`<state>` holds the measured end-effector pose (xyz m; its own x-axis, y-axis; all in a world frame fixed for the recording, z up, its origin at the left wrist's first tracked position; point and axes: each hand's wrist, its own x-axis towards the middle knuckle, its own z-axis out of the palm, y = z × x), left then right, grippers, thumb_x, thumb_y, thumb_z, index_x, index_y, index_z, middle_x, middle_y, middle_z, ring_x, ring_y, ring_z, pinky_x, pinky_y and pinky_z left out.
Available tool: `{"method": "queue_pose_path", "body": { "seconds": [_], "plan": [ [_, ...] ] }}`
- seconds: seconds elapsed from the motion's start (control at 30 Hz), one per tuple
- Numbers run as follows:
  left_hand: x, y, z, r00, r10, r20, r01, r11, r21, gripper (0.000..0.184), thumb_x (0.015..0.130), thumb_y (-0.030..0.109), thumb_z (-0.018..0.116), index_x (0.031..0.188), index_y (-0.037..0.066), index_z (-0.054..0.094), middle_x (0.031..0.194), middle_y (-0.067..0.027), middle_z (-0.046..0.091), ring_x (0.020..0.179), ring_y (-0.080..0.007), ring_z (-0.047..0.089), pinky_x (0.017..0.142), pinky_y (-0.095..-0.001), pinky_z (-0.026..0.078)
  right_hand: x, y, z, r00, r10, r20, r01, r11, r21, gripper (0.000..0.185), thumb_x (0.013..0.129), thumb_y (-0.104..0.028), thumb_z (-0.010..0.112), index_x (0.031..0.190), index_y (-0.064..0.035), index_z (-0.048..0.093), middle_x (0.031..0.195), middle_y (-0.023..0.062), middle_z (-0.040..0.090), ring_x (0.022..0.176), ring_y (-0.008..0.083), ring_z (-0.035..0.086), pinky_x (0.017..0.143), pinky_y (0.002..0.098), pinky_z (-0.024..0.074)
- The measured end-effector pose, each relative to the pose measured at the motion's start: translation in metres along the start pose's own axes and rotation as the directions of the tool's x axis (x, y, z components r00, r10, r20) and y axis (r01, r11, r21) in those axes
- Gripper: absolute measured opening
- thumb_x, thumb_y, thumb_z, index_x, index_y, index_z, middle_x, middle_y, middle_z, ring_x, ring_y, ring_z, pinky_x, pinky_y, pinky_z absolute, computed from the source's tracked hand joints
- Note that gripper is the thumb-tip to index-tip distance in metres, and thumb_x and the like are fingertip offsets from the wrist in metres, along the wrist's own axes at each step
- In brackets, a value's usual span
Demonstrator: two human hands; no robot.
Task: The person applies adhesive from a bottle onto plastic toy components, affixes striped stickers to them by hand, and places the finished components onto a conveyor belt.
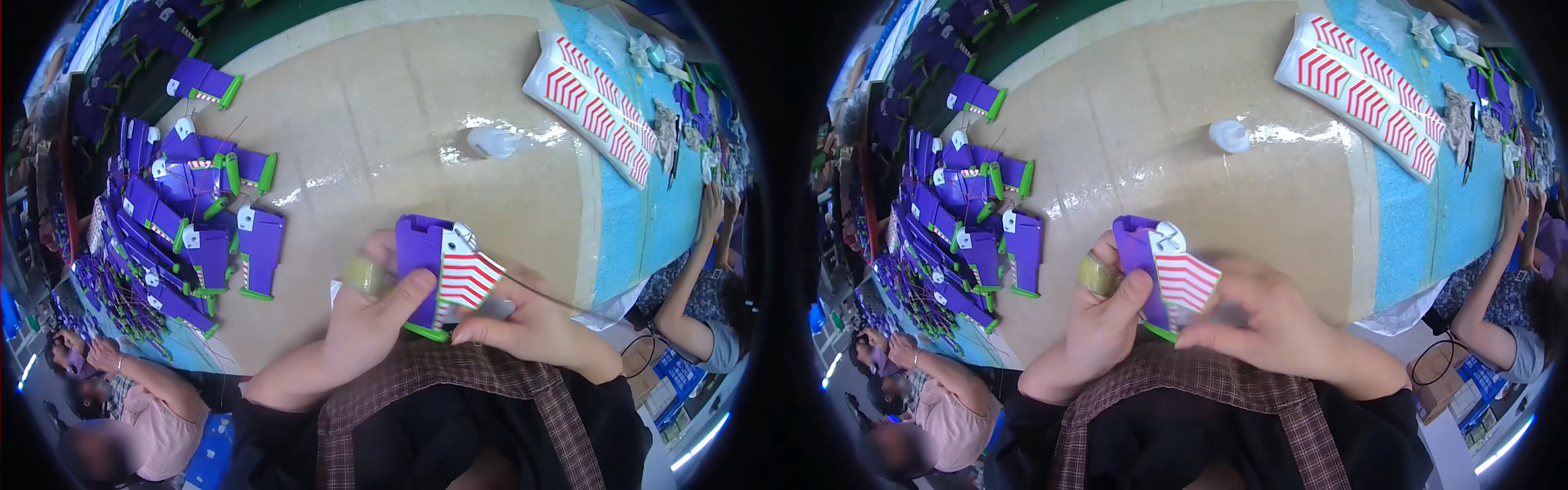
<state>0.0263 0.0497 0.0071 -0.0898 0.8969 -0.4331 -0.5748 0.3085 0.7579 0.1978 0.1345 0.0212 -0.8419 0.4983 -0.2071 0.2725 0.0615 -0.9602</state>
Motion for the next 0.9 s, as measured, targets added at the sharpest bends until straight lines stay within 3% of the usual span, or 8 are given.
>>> {"method": "queue_pose_path", "body": {
  "seconds": [0.2,0.47,0.63,0.67,0.7,0.73,0.77,0.9],
  "plan": [
    [-0.01,-0.012,0.004,0.969,0.24,0.054,-0.246,0.958,0.147,0.045,0.085,0.011,0.059,0.123,0.001,0.036,0.116,-0.0086,0.047,0.099,-0.0125,0.05,0.084,-0.0262,0.042,0.017,0.003,0.006,0.997,-0.022,-0.075,0.044,0.949,0.313,0.008,0.079,-0.004,0.064,0.086,-0.0012,0.06,0.087,0.0088,0.054,0.081,0.0215,0.055,0.072,0.0291,0.0437],
    [0.084,0.06,0.024,0.963,0.064,-0.262,0.028,0.943,0.333,0.037,0.094,0.034,0.043,0.1,-0.002,0.054,0.077,-0.0089,0.061,0.058,-0.013,0.058,0.048,-0.0241,0.044,0.042,0.024,-0.002,0.944,-0.03,-0.329,0.015,0.999,-0.048,0.019,0.089,-0.019,0.051,0.091,-0.0024,0.058,0.086,0.0134,0.059,0.08,0.0306,0.059,0.07,0.0371,0.0463],
    [0.257,0.089,0.067,0.939,0.335,0.076,-0.336,0.851,0.403,0.035,0.092,0.035,0.049,0.088,0.0,0.055,0.075,-0.0084,0.061,0.061,-0.0168,0.062,0.053,-0.0305,0.05,0.047,0.034,-0.006,0.918,-0.25,-0.307,0.165,0.946,-0.278,0.01,0.08,-0.014,0.06,0.081,-0.0044,0.06,0.074,0.011,0.057,0.068,0.029,0.058,0.062,0.0373,0.0461],
    [0.314,0.094,0.062,0.826,0.514,0.231,-0.51,0.508,0.694,0.044,0.092,0.042,0.045,0.088,-0.001,0.055,0.078,-0.01,0.062,0.071,-0.0184,0.064,0.062,-0.0324,0.052,0.047,0.036,-0.008,0.919,-0.261,-0.295,0.186,0.948,-0.258,0.009,0.079,-0.014,0.061,0.08,-0.0046,0.059,0.073,0.0104,0.057,0.068,0.0285,0.057,0.061,0.037,0.0461],
    [0.332,0.112,0.075,0.931,0.318,0.178,-0.353,0.665,0.657,0.039,0.092,0.035,0.042,0.088,0.001,0.06,0.083,-0.0117,0.064,0.083,-0.0219,0.064,0.07,-0.035,0.051,0.046,0.038,-0.01,0.921,-0.268,-0.283,0.204,0.95,-0.237,0.008,0.078,-0.013,0.062,0.079,-0.0048,0.059,0.072,0.0098,0.057,0.067,0.028,0.057,0.061,0.0367,0.0462],
    [0.34,0.136,0.08,0.797,0.601,0.062,-0.202,0.169,0.965,0.05,0.089,0.04,0.041,0.095,-0.006,0.059,0.095,-0.0297,0.059,0.1,-0.0439,0.053,0.084,-0.0455,0.042,0.045,0.039,-0.012,0.922,-0.269,-0.277,0.213,0.953,-0.216,0.008,0.078,-0.012,0.063,0.078,-0.005,0.059,0.071,0.0092,0.056,0.066,0.0275,0.057,0.06,0.0363,0.0462],
    [0.379,0.142,0.048,0.684,0.632,0.363,0.014,-0.51,0.86,0.028,0.088,0.024,0.044,0.091,0.005,0.064,0.09,-0.013,0.066,0.089,-0.0253,0.063,0.072,-0.0387,0.051,0.046,0.04,-0.012,0.921,-0.279,-0.274,0.228,0.952,-0.204,0.008,0.078,-0.013,0.062,0.078,-0.0053,0.059,0.071,0.0085,0.057,0.067,0.0269,0.057,0.061,0.0362,0.0463],
    [0.383,0.198,-0.017,0.781,0.621,-0.066,0.396,-0.412,0.821,0.034,0.082,0.034,0.059,0.106,0.011,0.063,0.114,-0.0106,0.06,0.105,-0.0261,0.058,0.085,-0.0365,0.048,0.043,0.038,-0.013,0.909,-0.284,-0.305,0.233,0.953,-0.193,0.007,0.077,-0.011,0.064,0.078,-0.0051,0.06,0.072,0.0077,0.058,0.067,0.0249,0.057,0.06,0.0337,0.0457]
  ]
}}
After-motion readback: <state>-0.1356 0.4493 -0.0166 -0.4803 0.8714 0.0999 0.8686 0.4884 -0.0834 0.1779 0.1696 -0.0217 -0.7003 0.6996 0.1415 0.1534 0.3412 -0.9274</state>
